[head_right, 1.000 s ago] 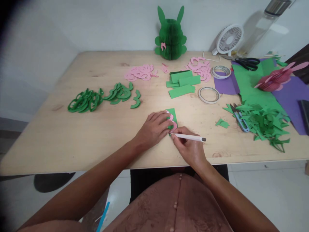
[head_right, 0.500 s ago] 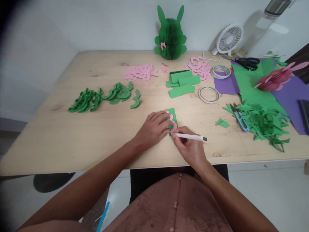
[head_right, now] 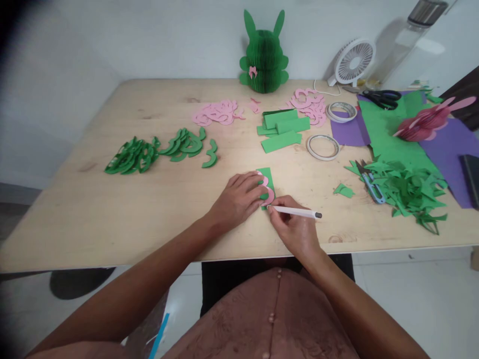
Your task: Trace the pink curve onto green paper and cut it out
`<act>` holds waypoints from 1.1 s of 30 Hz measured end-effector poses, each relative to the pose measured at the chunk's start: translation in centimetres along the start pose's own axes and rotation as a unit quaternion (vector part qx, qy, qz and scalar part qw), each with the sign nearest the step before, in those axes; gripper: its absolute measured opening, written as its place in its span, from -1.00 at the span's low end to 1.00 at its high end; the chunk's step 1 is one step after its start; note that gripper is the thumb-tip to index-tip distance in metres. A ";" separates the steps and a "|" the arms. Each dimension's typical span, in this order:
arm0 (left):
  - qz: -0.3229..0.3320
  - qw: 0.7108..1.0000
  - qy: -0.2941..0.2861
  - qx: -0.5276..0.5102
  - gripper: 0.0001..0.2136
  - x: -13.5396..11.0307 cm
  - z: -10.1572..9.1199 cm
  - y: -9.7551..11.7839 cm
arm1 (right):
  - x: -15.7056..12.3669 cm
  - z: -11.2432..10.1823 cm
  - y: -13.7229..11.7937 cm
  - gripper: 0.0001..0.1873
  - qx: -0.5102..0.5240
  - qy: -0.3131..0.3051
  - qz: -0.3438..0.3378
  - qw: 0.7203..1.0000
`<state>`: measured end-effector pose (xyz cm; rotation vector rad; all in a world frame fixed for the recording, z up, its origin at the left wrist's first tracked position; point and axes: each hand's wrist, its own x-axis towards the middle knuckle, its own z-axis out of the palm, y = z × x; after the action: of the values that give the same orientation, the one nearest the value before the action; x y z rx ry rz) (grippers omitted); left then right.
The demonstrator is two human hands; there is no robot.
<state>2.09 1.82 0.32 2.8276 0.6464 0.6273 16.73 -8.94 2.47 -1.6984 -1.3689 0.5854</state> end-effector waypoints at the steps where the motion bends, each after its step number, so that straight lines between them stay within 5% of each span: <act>1: 0.000 1.000 0.000 0.000 -0.82 0.0 0.0 0.0 | 0.0 0.0 0.0 -0.91 0.003 0.001 0.000 1.000; 33: -0.001 1.000 0.003 0.001 -0.81 0.0 -0.1 0.1 | 0.0 0.0 0.0 -0.88 0.004 -0.002 0.002 1.000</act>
<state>2.09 1.75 0.48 2.8289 0.6506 0.6341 16.76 -8.99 2.47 -1.6936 -1.3654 0.5963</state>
